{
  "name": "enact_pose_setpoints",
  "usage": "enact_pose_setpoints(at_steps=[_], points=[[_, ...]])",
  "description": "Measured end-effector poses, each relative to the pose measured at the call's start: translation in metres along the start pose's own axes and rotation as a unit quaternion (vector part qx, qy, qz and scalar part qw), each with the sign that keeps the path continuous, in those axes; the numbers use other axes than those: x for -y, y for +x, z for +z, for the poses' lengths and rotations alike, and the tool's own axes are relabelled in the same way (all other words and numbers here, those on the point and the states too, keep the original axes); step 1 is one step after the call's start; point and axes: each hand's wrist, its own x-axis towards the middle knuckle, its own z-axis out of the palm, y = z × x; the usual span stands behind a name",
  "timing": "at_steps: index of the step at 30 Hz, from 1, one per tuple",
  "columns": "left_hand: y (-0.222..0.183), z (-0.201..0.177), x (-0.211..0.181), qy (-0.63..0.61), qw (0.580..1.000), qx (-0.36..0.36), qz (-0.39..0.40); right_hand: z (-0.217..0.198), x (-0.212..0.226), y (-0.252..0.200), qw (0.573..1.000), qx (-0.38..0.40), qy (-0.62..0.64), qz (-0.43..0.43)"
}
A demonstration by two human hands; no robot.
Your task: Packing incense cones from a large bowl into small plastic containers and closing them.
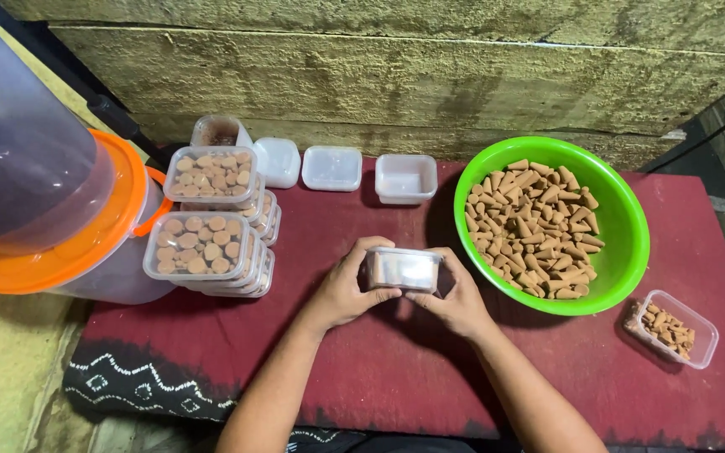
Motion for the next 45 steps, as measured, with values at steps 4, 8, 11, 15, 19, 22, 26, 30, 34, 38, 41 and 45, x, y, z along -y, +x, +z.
enact_pose_setpoints(at_steps=[4,8,11,15,19,22,26,30,34,38,41,45], points=[[-0.001,0.003,0.019,0.014,1.0,-0.002,-0.004,0.001,-0.002,-0.001,1.0,-0.013,0.019,0.0],[-0.002,0.003,0.029,0.011,0.999,-0.007,0.03,0.0,-0.009,-0.001,0.999,-0.004,-0.006,-0.043],[0.004,0.003,0.022,0.025,0.994,-0.003,0.108,0.004,-0.005,0.003,0.99,0.006,-0.004,-0.139],[-0.003,-0.009,0.007,-0.213,0.966,0.13,0.069,0.003,-0.008,0.009,0.933,-0.028,-0.125,-0.336],[0.003,0.003,0.013,-0.31,0.945,0.098,-0.015,0.01,-0.005,0.01,0.903,-0.066,-0.176,-0.386],[0.003,0.015,0.026,-0.416,0.899,0.066,-0.116,0.011,-0.006,0.007,0.923,-0.012,-0.183,-0.338],[0.007,0.016,0.015,-0.244,0.957,-0.062,-0.145,0.006,-0.011,0.002,0.972,0.087,-0.13,-0.173],[0.007,0.015,0.022,-0.124,0.986,-0.068,-0.09,0.013,0.001,0.006,0.996,0.032,-0.082,-0.008],[0.003,0.014,0.017,-0.132,0.981,-0.061,-0.126,0.009,-0.016,0.006,0.99,-0.007,-0.134,-0.041],[-0.001,0.007,0.011,-0.056,0.987,-0.04,-0.146,0.002,-0.026,0.007,0.998,-0.002,-0.049,-0.03],[-0.009,0.008,-0.008,-0.004,0.989,-0.033,-0.145,-0.004,-0.035,0.007,1.0,0.001,-0.006,-0.026],[-0.038,0.009,-0.027,0.088,0.99,-0.055,-0.092,0.0,-0.008,-0.001,0.999,0.045,-0.029,-0.003]])
